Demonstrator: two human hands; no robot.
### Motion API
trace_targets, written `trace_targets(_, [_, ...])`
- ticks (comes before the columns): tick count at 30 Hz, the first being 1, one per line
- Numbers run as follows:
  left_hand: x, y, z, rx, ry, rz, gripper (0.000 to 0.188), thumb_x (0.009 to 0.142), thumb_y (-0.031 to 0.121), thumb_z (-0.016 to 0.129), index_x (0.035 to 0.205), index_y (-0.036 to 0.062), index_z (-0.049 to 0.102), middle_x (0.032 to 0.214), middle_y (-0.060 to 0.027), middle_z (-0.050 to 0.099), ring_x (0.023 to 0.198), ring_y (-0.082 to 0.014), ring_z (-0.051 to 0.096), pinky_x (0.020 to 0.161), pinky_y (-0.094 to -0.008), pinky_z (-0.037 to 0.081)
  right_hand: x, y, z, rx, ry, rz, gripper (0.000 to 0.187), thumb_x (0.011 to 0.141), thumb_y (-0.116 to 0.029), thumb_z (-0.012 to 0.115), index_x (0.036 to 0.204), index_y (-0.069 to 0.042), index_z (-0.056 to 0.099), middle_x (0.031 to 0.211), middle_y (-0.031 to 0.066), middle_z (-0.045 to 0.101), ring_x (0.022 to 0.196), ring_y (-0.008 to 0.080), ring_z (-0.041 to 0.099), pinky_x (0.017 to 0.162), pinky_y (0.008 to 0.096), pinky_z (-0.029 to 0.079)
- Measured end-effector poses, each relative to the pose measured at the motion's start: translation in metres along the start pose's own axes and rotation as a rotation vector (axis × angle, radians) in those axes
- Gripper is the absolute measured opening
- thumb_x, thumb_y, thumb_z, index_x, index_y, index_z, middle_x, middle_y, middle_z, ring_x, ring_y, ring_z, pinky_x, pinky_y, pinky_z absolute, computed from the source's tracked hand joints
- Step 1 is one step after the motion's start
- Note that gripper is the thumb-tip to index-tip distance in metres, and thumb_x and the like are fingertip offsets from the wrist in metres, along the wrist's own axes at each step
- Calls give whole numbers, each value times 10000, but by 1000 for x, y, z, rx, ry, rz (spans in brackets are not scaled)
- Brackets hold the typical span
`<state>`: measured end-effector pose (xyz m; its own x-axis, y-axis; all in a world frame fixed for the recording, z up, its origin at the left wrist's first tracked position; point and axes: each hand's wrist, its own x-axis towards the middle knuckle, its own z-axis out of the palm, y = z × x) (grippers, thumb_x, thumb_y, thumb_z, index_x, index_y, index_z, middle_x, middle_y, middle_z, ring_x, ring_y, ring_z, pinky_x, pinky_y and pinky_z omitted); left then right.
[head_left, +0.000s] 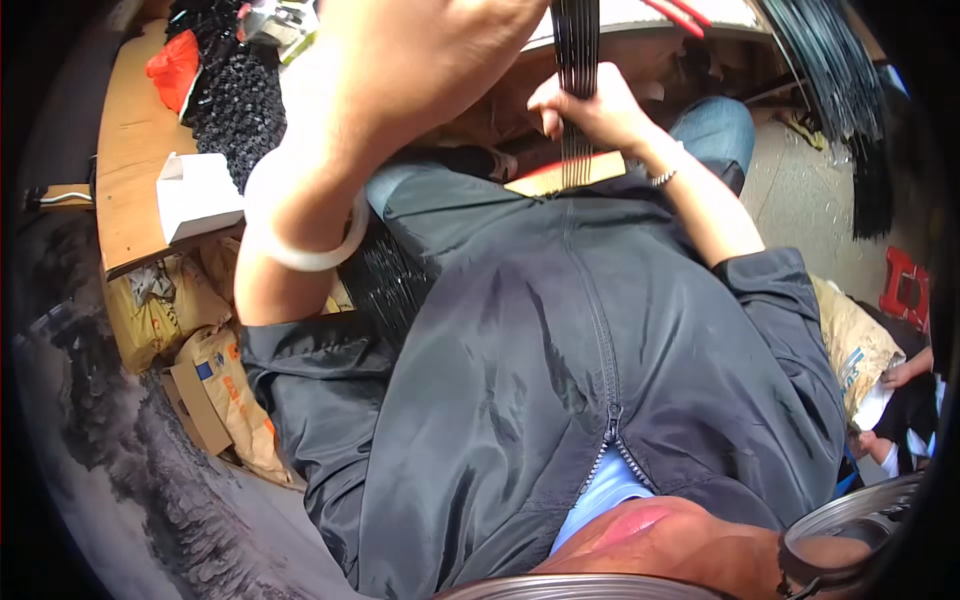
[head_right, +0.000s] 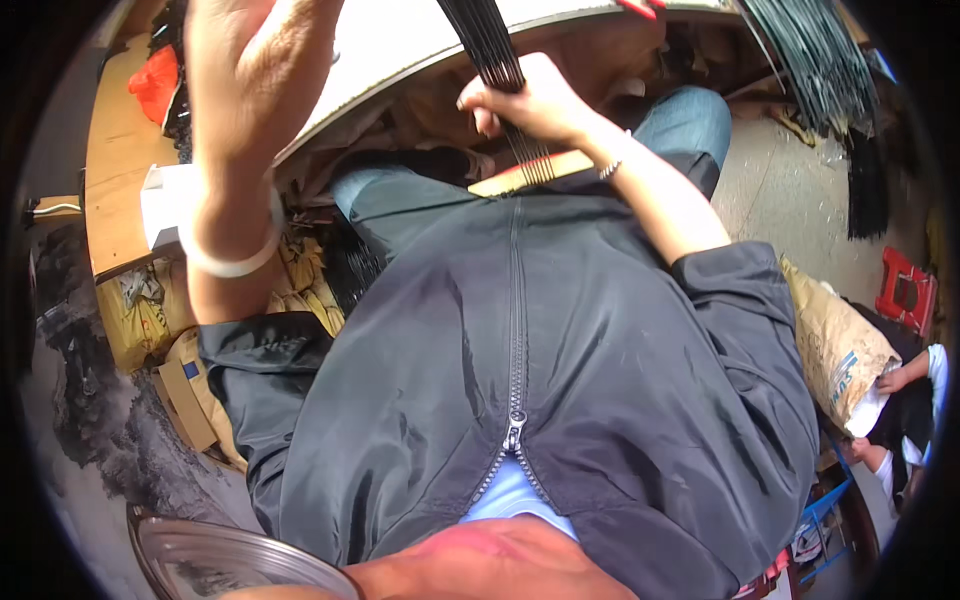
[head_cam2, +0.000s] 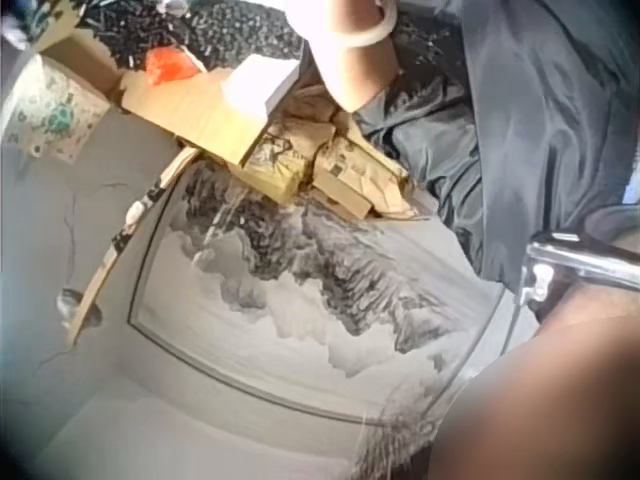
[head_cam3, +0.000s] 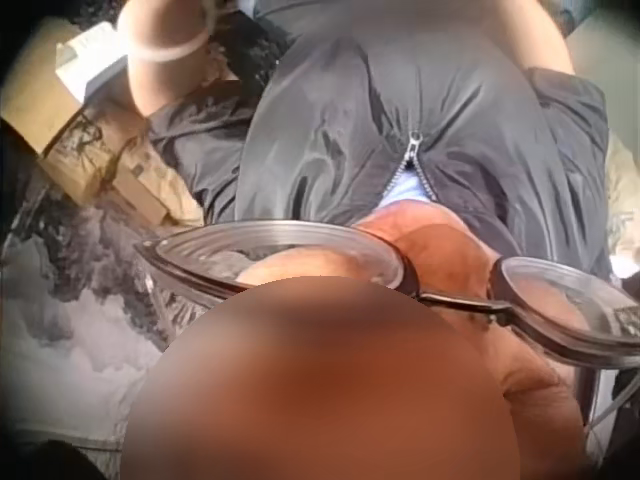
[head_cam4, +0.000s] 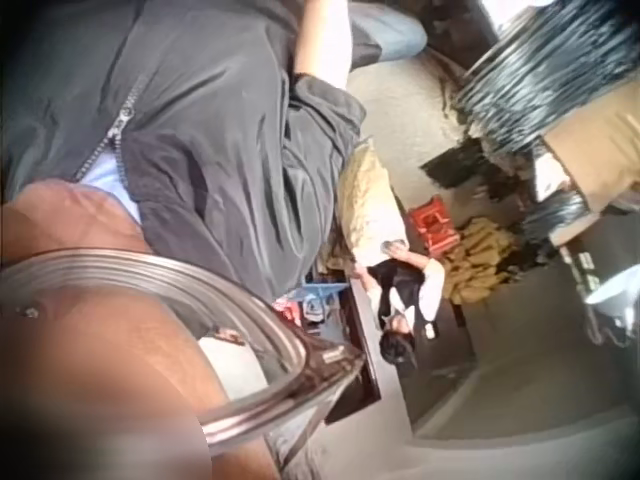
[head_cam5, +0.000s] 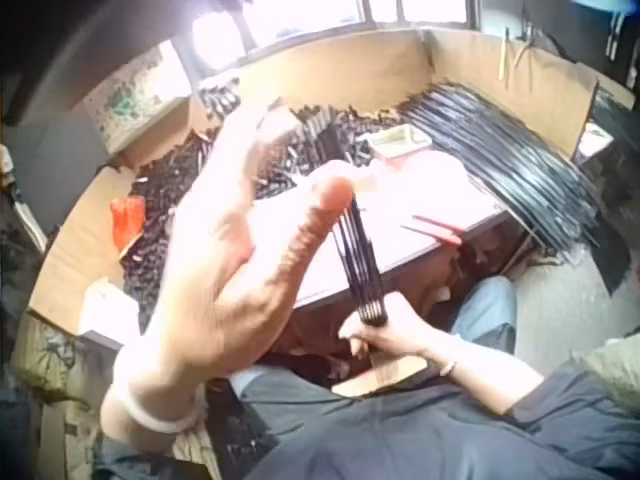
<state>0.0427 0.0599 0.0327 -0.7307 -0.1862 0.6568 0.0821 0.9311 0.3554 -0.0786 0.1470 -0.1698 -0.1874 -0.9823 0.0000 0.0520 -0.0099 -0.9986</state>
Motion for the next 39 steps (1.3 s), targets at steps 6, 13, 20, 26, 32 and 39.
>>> trace_targets(6, [-6,-45,4,174,-47,148,238,851,235,499,912,33,611,624,-77,566,537,-236,556,541,-302,443,4,12,-7,276,-179,-151,388,859,-324,585,1005,36,594,797,77,622,729,121,594,698,260,495])
trace_targets(13, [-24,-6,16,-1470,-599,-431,811,838,606,411,1394,65,175,1240,-158,460,998,-204,540,886,-332,426,18,16,-35,-47,-109,-385,536,875,-462,422,1094,23,494,810,81,597,655,156,561,623,281,473])
trace_targets(20, [0,-146,41,-101,-399,-459,340,875,260,543,1180,109,538,1003,-127,583,906,-196,566,806,-318,450,10,-17,-15,291,158,50,455,969,-363,333,912,30,556,549,69,518,434,109,488,433,224,419])
trace_targets(26, [7,-334,51,802,-199,-217,238,785,145,552,1009,130,631,972,-35,610,965,-251,548,806,-378,477,22,-15,-14,267,146,41,453,968,-367,315,924,30,529,532,60,493,394,109,450,396,243,422])
trace_targets(32, [28,-365,67,1088,-400,-245,163,773,130,530,876,113,654,979,-67,544,990,-248,511,766,-389,452,25,-14,-24,266,170,30,461,968,-367,316,925,38,531,534,62,491,396,112,451,400,242,422])
trace_targets(39, [40,-367,73,888,-204,-211,141,812,137,490,933,93,548,902,-103,573,856,-300,573,679,-421,499,28,-17,-30,356,195,52,461,962,-361,356,914,52,557,544,57,520,418,100,481,413,222,419])
